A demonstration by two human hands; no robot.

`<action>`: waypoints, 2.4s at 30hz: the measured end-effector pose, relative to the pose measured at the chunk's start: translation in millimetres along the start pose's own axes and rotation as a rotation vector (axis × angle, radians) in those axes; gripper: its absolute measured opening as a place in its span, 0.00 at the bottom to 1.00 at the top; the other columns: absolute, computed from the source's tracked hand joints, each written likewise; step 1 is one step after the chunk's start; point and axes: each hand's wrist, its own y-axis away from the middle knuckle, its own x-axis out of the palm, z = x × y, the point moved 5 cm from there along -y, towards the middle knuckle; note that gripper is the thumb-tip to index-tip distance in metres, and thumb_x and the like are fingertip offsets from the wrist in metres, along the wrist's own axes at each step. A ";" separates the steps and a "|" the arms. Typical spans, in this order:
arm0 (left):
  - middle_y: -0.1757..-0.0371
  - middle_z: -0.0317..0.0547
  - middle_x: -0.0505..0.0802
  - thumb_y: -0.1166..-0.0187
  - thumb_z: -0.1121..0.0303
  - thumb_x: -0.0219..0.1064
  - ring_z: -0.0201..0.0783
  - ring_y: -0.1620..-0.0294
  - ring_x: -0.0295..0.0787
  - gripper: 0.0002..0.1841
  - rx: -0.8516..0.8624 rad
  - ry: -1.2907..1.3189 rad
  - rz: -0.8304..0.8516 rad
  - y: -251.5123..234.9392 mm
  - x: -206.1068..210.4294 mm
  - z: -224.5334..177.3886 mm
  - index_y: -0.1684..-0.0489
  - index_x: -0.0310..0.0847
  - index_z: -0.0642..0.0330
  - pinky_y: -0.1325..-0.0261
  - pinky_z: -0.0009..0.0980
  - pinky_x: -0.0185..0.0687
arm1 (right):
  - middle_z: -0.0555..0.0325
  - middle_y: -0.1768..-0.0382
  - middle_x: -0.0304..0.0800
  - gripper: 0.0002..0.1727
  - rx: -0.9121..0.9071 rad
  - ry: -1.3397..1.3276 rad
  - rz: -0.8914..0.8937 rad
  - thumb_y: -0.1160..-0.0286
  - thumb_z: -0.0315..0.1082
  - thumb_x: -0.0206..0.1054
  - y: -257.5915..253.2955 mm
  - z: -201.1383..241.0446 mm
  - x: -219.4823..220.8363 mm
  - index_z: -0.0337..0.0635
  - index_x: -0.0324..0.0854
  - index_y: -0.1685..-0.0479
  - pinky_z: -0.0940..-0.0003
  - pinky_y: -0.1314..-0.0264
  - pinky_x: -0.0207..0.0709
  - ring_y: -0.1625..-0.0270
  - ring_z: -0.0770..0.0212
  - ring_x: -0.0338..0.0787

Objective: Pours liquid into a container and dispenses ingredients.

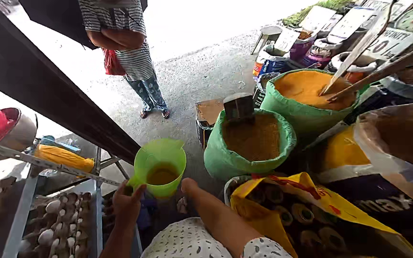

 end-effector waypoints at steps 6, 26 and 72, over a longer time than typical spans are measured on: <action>0.69 0.34 0.89 0.39 0.59 0.79 0.22 0.68 0.86 0.20 0.041 -0.071 0.202 -207.7 126.6 -18.4 0.59 0.84 0.66 0.59 0.26 0.86 | 0.37 0.24 0.80 0.23 0.102 -0.230 -0.142 0.18 0.35 0.61 -103.4 -9.8 -175.3 0.32 0.80 0.28 0.40 0.19 0.71 0.20 0.40 0.78; 0.67 0.19 0.89 0.43 0.68 0.77 0.14 0.64 0.87 0.19 0.232 0.177 0.660 -705.7 588.6 -63.6 0.54 0.79 0.65 0.58 0.19 0.88 | 0.39 0.28 0.84 0.22 0.162 -1.287 -0.759 0.20 0.36 0.69 -441.4 -108.3 -640.2 0.39 0.83 0.29 0.45 0.18 0.71 0.24 0.44 0.82; 0.73 0.17 0.90 0.53 0.46 0.86 0.13 0.71 0.87 0.26 0.410 0.316 1.553 -571.2 1952.4 -492.7 0.64 0.85 0.54 0.66 0.17 0.86 | 0.26 0.35 0.84 0.20 1.657 -0.970 -1.749 0.24 0.30 0.70 170.1 -1201.6 -1229.0 0.33 0.85 0.34 0.21 0.30 0.68 0.29 0.24 0.81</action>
